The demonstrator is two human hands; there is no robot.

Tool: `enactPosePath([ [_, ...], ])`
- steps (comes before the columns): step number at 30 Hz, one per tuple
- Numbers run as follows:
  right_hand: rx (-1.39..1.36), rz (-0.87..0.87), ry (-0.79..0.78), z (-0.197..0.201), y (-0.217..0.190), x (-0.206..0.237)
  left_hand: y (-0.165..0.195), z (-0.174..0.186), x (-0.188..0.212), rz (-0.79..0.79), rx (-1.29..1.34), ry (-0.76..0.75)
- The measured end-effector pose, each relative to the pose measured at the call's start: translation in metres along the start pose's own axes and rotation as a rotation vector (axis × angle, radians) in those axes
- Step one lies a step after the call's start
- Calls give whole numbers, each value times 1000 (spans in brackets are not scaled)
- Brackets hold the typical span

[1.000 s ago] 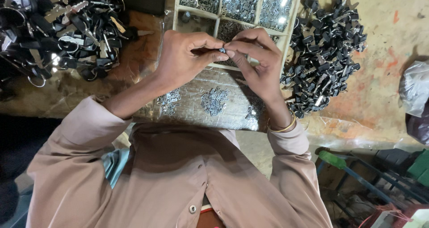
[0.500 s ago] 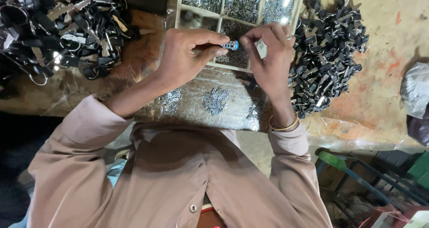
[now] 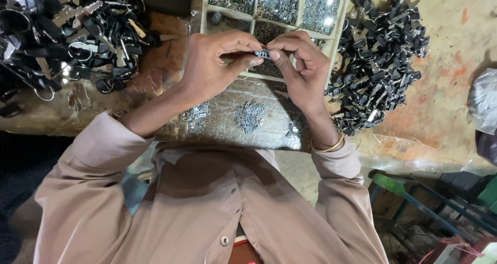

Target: The person sits at a workbench assembling a small lock cylinder, picking tiny metal pins and springs by hand from a compartment tray and pressing them one at a time into the cylinder body held in the other hand. Piles of keys and padlock parts surround the work area on the table.

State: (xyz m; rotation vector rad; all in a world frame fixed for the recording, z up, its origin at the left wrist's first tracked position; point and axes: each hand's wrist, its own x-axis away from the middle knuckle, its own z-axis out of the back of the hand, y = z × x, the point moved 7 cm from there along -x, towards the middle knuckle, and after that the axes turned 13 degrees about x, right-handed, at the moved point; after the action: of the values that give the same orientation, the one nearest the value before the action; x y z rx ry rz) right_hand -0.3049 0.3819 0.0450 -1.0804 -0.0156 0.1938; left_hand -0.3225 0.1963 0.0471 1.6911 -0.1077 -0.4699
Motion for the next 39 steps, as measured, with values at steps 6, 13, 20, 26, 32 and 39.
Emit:
enactPosePath([
  [6, 5, -24, 24, -4, 1, 2, 0, 0, 2, 28, -4, 19],
  [13, 389, 250, 28, 1, -34, -2, 2, 1, 3, 17, -46, 28],
  [20, 268, 136, -41, 6, -32, -7, 3, 0, 3, 4, -39, 23],
  [26, 386, 220, -16, 6, -36, -4, 1, 1, 4, -17, -62, 13],
  [32, 341, 251, -44, 5, -30, -4, -6, 0, 6, -45, -83, 6],
  [39, 818, 321, 29, 5, -27, -10, -6, 0, 6, -42, -19, 10],
])
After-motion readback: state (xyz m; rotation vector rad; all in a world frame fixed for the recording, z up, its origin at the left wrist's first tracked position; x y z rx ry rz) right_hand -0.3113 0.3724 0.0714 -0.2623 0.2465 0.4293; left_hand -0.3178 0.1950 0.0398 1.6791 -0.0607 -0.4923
